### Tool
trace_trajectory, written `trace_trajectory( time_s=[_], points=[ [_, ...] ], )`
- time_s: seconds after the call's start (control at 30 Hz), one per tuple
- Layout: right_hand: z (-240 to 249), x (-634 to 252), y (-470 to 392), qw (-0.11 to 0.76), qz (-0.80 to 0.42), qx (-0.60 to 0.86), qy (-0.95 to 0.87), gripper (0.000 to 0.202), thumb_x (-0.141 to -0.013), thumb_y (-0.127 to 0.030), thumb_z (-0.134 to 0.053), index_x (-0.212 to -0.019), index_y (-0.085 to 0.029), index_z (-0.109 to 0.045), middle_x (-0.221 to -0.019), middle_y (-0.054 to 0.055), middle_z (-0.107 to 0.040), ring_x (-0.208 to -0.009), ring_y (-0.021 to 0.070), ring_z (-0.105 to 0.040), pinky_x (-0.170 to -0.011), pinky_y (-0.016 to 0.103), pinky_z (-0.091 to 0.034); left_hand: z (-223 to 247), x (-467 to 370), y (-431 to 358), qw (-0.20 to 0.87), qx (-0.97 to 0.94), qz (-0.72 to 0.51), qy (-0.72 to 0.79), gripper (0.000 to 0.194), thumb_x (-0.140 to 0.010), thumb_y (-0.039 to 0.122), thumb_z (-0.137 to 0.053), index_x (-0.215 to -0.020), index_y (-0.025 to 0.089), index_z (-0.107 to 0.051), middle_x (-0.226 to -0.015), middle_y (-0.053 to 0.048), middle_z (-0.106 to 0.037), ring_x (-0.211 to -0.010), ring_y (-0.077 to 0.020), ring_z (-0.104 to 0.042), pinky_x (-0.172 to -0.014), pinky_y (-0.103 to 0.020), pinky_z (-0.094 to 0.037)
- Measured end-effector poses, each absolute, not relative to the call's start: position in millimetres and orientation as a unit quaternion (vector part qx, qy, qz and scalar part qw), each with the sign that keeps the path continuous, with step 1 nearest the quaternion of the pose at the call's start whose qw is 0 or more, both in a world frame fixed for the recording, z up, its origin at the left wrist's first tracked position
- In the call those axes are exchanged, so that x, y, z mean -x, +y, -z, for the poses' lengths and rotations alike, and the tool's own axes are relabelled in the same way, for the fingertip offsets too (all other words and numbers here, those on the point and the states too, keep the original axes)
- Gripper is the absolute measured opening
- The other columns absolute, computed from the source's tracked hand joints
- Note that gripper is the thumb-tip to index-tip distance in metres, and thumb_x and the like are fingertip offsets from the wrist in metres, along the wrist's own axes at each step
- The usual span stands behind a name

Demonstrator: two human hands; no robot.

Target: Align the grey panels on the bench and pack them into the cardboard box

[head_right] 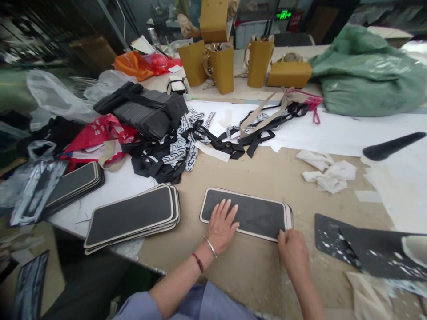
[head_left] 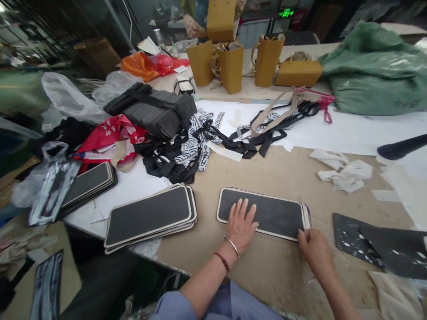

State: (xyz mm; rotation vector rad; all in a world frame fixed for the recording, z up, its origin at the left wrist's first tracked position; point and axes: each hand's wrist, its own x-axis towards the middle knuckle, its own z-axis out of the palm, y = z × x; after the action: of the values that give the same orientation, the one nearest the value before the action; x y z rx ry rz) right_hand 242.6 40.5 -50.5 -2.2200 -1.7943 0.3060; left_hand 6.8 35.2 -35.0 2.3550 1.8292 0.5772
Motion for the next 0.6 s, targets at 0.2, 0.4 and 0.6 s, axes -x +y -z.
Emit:
trace_trajectory(
  time_s=[0.2, 0.4, 0.6],
  points=[
    [49.2, -243.1, 41.4, 0.156, -0.108, 0.757, -0.626, 0.024, -0.071, -0.040, -0.035, -0.053, -0.027, -0.026, -0.054, 0.004, -0.042, -0.059, 0.0205, -0.042, -0.056, 0.032, -0.035, 36.0, -11.4, 61.2, 0.117, -0.787, -0.119, 0.595, 0.054, -0.084, 0.051, -0.034, -0.133, 0.028, -0.031, -0.144, -0.007, -0.026, -0.133, -0.0260, -0.017, -0.107, -0.049, -0.020],
    [46.0, -234.1, 37.9, 0.162, -0.091, 0.766, -0.615, 0.022, -0.074, -0.032, -0.034, -0.055, -0.026, -0.024, -0.056, 0.003, -0.040, -0.059, 0.0188, -0.041, -0.057, 0.032, -0.036, 32.3, -1.8, 63.6, 0.097, -0.772, -0.119, 0.617, 0.062, -0.077, 0.060, -0.041, -0.132, 0.035, -0.032, -0.143, -0.008, -0.027, -0.133, -0.0324, -0.015, -0.105, -0.057, -0.012],
    [30.3, -231.3, 38.7, 0.133, -0.027, 0.804, -0.579, 0.017, -0.078, -0.033, -0.042, -0.069, -0.020, -0.044, -0.071, 0.008, -0.048, -0.071, 0.0223, -0.048, -0.064, 0.035, -0.041, 36.3, -5.5, 67.7, 0.059, -0.780, -0.093, 0.616, 0.063, -0.074, 0.055, -0.051, -0.131, 0.032, -0.036, -0.141, -0.010, -0.031, -0.131, -0.0361, -0.019, -0.102, -0.060, -0.010]
  ],
)
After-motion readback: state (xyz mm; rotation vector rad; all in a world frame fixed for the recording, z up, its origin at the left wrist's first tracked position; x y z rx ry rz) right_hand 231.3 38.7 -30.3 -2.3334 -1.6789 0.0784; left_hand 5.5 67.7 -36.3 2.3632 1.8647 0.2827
